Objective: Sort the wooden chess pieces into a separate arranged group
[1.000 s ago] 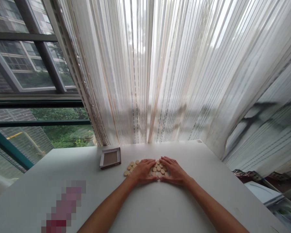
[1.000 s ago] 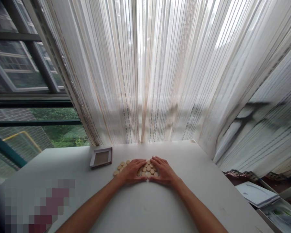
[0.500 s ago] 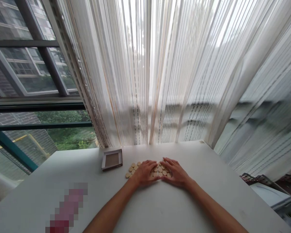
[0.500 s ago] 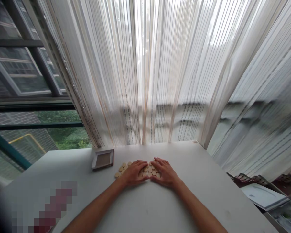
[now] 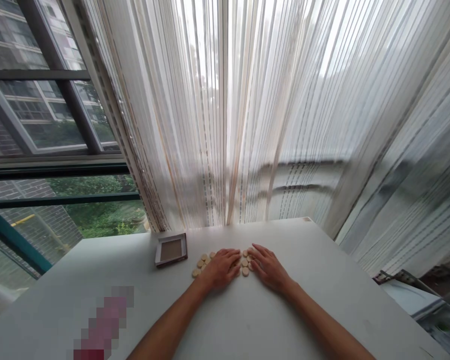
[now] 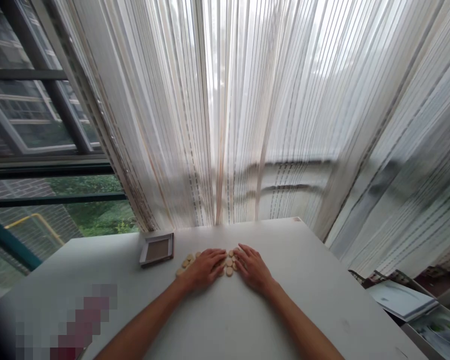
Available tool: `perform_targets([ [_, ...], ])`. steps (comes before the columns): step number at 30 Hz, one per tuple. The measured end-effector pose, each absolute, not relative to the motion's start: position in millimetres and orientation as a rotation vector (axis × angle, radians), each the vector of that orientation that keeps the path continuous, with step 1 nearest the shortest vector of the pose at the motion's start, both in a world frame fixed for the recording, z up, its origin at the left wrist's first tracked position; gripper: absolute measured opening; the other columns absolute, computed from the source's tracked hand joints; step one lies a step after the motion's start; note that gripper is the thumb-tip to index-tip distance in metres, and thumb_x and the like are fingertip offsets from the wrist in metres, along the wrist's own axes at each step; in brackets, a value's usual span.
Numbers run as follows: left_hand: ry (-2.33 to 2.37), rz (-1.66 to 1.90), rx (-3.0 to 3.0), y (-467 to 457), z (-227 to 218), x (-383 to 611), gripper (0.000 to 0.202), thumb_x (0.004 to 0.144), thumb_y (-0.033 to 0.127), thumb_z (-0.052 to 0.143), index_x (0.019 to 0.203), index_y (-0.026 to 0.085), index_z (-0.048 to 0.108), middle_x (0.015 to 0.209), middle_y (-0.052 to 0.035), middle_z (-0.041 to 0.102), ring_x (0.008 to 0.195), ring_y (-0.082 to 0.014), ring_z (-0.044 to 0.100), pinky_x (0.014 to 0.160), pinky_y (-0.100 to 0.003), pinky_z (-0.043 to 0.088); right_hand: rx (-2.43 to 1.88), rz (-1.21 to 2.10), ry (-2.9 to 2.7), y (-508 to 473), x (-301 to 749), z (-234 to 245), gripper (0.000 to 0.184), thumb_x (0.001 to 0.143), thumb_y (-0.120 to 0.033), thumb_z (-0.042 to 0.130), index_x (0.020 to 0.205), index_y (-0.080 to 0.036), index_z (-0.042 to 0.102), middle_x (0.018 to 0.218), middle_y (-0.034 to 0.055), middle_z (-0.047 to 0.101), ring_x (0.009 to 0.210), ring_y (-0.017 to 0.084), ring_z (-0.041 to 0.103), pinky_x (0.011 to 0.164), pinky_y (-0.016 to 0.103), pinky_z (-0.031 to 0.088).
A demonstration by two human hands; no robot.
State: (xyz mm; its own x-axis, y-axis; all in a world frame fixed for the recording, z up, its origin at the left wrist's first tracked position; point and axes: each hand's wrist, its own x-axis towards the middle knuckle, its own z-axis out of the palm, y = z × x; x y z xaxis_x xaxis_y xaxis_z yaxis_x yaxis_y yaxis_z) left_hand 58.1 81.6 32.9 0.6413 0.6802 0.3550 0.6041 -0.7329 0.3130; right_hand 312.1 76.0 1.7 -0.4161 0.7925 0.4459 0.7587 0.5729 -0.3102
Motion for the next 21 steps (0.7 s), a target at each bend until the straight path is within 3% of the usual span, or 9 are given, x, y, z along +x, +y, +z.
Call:
perform_targets([
  [6, 1.038, 0.728, 2.685, 81.7, 36.0, 58.6, 0.031, 0.096, 0.033, 0.056, 0.124, 0.024, 0.065, 0.129, -0.0071, 0.068, 0.123, -0.0256, 0.058, 0.110, -0.043, 0.040, -1.185, 0.095, -2.279, 71.0, 306.4, 5.2, 0.042, 0.095, -0.041, 0.057, 0.136, -0.031, 0.058, 0.149, 0.0054, 0.051, 0.140, 0.031, 0.042, 0.113, 0.051, 0.037],
  [13, 1.015, 0.728, 2.678, 81.5, 33.9, 54.6, 0.024, 0.092, 0.028, 0.061, 0.114, 0.029, 0.071, 0.127, -0.0050, 0.070, 0.122, -0.0265, 0.061, 0.110, -0.045, 0.040, -1.085, 0.143, -2.298, 65.3, 301.7, 15.4, 0.032, 0.093, -0.040, 0.061, 0.122, -0.031, 0.068, 0.134, 0.0052, 0.066, 0.134, 0.031, 0.049, 0.110, 0.052, 0.038],
  [21, 1.084, 0.717, 2.672, 86.9, 23.7, 54.1, 0.026, 0.093, 0.030, 0.062, 0.118, 0.030, 0.071, 0.129, -0.0042, 0.069, 0.126, -0.0257, 0.058, 0.115, -0.050, 0.032, -1.035, 0.157, -2.356, 63.5, 299.6, 21.7, 0.031, 0.097, -0.033, 0.055, 0.126, -0.035, 0.067, 0.133, 0.0020, 0.067, 0.133, 0.029, 0.051, 0.110, 0.052, 0.036],
])
